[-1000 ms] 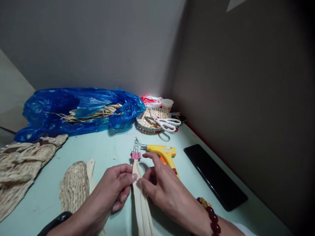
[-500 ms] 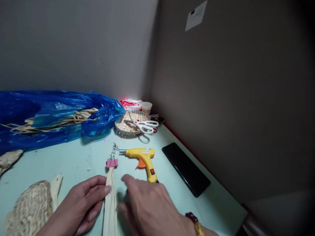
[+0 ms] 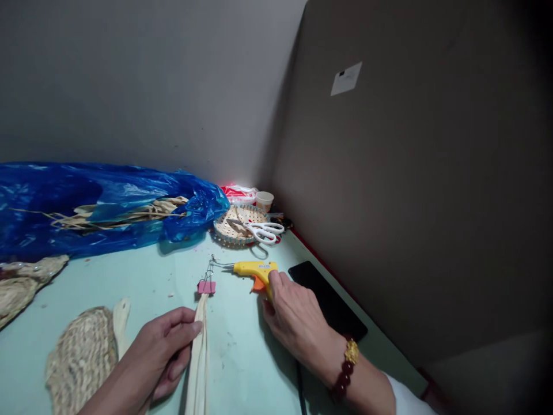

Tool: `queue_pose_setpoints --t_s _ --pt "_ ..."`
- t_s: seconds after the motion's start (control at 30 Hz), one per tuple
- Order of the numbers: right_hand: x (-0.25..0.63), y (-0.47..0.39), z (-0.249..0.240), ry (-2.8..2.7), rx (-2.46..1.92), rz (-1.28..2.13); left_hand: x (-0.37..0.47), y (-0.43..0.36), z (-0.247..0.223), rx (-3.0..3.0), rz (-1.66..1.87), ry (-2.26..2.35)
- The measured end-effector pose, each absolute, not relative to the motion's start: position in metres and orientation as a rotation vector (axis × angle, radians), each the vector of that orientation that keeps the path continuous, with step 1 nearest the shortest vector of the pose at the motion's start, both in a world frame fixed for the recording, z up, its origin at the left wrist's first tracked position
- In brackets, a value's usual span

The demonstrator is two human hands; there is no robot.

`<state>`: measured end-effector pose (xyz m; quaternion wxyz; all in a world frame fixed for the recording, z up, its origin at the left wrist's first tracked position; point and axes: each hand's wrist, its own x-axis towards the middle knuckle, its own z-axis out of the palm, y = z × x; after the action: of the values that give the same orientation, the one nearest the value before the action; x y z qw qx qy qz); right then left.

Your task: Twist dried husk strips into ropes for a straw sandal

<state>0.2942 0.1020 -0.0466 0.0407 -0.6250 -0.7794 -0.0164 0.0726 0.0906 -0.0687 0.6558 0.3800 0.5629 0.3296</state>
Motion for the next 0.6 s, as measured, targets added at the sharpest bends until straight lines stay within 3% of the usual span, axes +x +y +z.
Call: queue_pose_setpoints --t_s 0.3,0.47,0.6 --pt "0.293 0.108 -0.032 -2.385 -1.891 -0.055 0.074 0.088 -0.068 0.895 0.799 1.189" --pt "0.251 0.093 -0.027 -2.205 -1.405 0.937 0.074 0.089 -0.068 0.900 0.785 1.173" --pt "0.238 0.099 -0.042 -2.036 -1.237 1.189 0.076 0.089 -0.067 0.921 0.782 1.219"
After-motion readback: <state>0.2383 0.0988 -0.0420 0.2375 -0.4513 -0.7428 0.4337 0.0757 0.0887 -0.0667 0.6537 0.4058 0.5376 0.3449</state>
